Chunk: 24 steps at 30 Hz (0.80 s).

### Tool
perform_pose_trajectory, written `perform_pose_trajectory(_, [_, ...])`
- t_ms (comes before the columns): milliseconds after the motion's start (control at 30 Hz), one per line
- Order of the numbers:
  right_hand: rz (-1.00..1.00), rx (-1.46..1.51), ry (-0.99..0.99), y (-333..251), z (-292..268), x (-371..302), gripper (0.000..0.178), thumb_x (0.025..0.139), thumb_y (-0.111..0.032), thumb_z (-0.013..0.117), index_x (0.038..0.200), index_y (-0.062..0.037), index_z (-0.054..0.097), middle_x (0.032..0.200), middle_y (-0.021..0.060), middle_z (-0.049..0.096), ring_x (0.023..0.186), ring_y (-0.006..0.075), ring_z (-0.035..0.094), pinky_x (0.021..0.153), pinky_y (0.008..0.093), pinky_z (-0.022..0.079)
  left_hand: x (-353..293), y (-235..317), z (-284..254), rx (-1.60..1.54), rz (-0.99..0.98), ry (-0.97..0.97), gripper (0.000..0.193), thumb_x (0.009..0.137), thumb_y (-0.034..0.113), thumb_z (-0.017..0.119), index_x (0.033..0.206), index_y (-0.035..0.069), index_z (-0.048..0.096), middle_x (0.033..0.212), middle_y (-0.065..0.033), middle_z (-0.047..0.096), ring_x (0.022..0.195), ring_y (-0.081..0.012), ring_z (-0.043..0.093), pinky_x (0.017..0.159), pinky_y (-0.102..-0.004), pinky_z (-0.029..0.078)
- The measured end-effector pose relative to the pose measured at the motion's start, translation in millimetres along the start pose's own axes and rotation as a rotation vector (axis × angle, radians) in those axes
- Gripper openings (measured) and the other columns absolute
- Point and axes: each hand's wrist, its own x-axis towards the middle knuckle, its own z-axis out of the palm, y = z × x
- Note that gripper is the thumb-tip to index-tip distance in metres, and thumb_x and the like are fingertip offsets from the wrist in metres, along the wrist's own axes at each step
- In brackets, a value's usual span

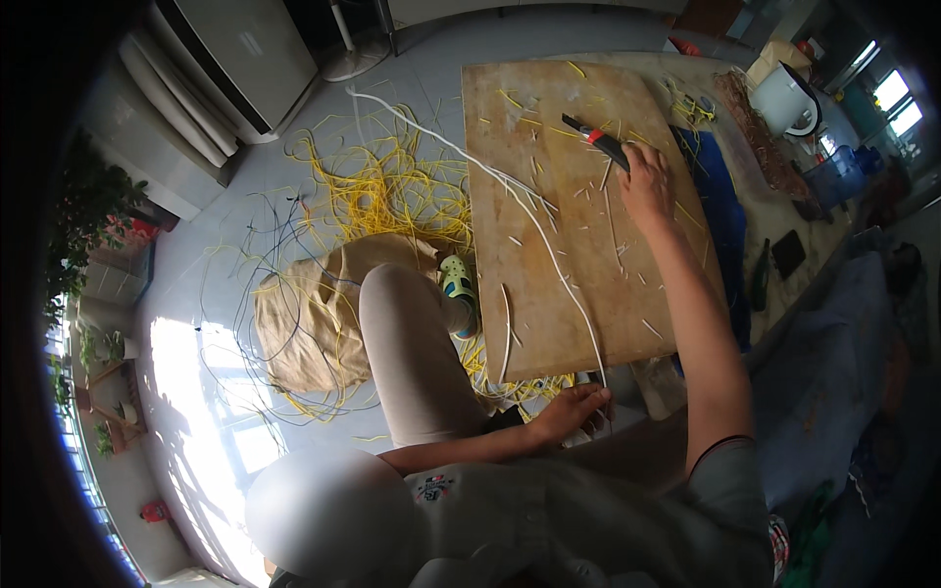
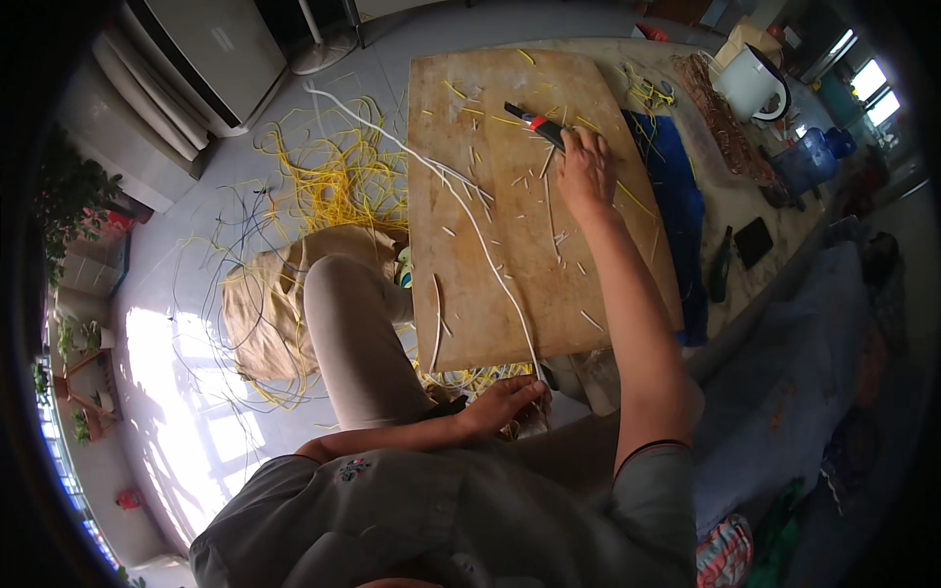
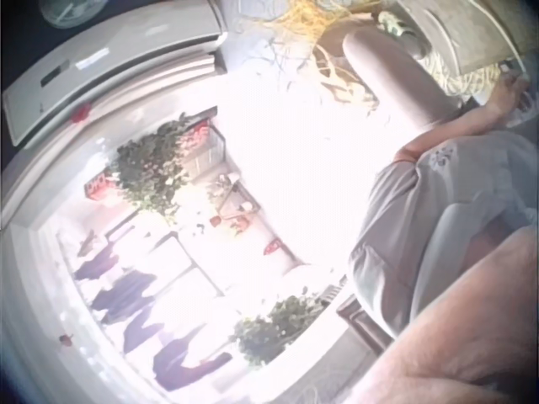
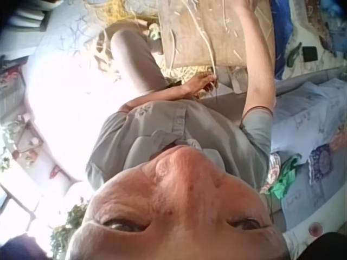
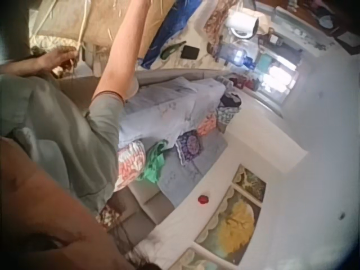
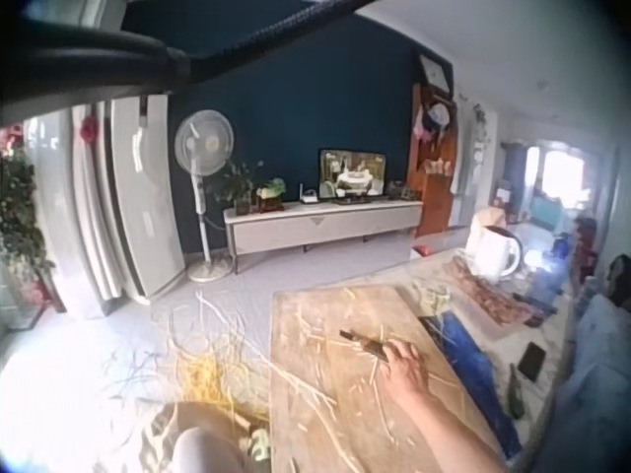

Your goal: The person sits on the floor and uses a utility knife to strip the outer insulation from white and yellow wires. They repeatedly cut the insulation, peel it off, and place the stripped pieces onto a wooden board.

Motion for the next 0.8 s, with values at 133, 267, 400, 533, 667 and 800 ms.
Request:
perform_pose_trajectory(133, [0.086,-0.078,-0.156,32,24,14,0.047,0.075,-0.027,0.063,0.117,-0.0106,0.051,0.11,0.0121,0.053,0.104,0.0298,0.05,0.09,0.0377,0.039,3,-2,-2,-0.056,0.012,-0.076,0.032,0.094,0.038,0.04,0.09,0.009,0.054,0.083,-0.0011,0.062,0.064,-0.0089,0.056,0.061,-0.0228,0.046])
perform_pose_trajectory(267, [0.099,-0.005,-0.299,44,32,16,0.045,0.076,-0.027,0.062,0.116,-0.0088,0.05,0.1,0.014,0.057,0.093,0.0312,0.056,0.081,0.0401,0.044,0,9,0,-0.12,-0.008,-0.101,0.033,0.093,0.04,0.039,0.088,0.01,0.053,0.082,-0.0023,0.062,0.061,-0.0107,0.058,0.057,-0.0241,0.047])
perform_pose_trajectory(400, [0.175,0.086,-0.212,34,4,-3,0.037,0.08,-0.028,0.059,0.109,-0.0069,0.053,0.087,0.0144,0.059,0.084,0.0311,0.059,0.073,0.0396,0.046,8,9,0,-0.127,-0.015,-0.067,0.036,0.093,0.041,0.04,0.086,0.007,0.053,0.076,-0.0039,0.06,0.058,-0.0124,0.056,0.056,-0.0252,0.046])
perform_pose_trajectory(533, [0.565,0.748,-0.282,28,-51,-40,0.028,0.085,-0.032,0.055,0.097,-0.007,0.055,0.075,0.0088,0.057,0.066,0.0182,0.055,0.058,0.0284,0.043,11,17,6,-0.161,-0.013,0.034,0.038,0.092,0.04,0.043,0.085,0.004,0.053,0.071,-0.0054,0.057,0.056,-0.0143,0.054,0.055,-0.0265,0.045])
perform_pose_trajectory(667, [0.932,1.261,-0.449,12,-121,-94,0.031,0.088,-0.037,0.052,0.092,-0.0063,0.055,0.07,0.0002,0.051,0.052,0.0025,0.041,0.043,0.0165,0.03,18,18,8,-0.26,-0.037,0.089,0.033,0.091,0.036,0.047,0.083,0.005,0.054,0.069,-0.0067,0.056,0.052,-0.0146,0.052,0.051,-0.0269,0.044])
perform_pose_trajectory(800, [0.924,1.467,-0.577,2,-155,-152,0.034,0.091,-0.035,0.046,0.101,-0.004,0.053,0.069,0.0032,0.053,0.052,0.0055,0.045,0.042,0.0185,0.032,15,24,10,-0.23,-0.04,0.043,0.037,0.09,0.04,0.046,0.079,0.005,0.051,0.067,-0.0063,0.053,0.051,-0.0138,0.05,0.048,-0.0241,0.042])
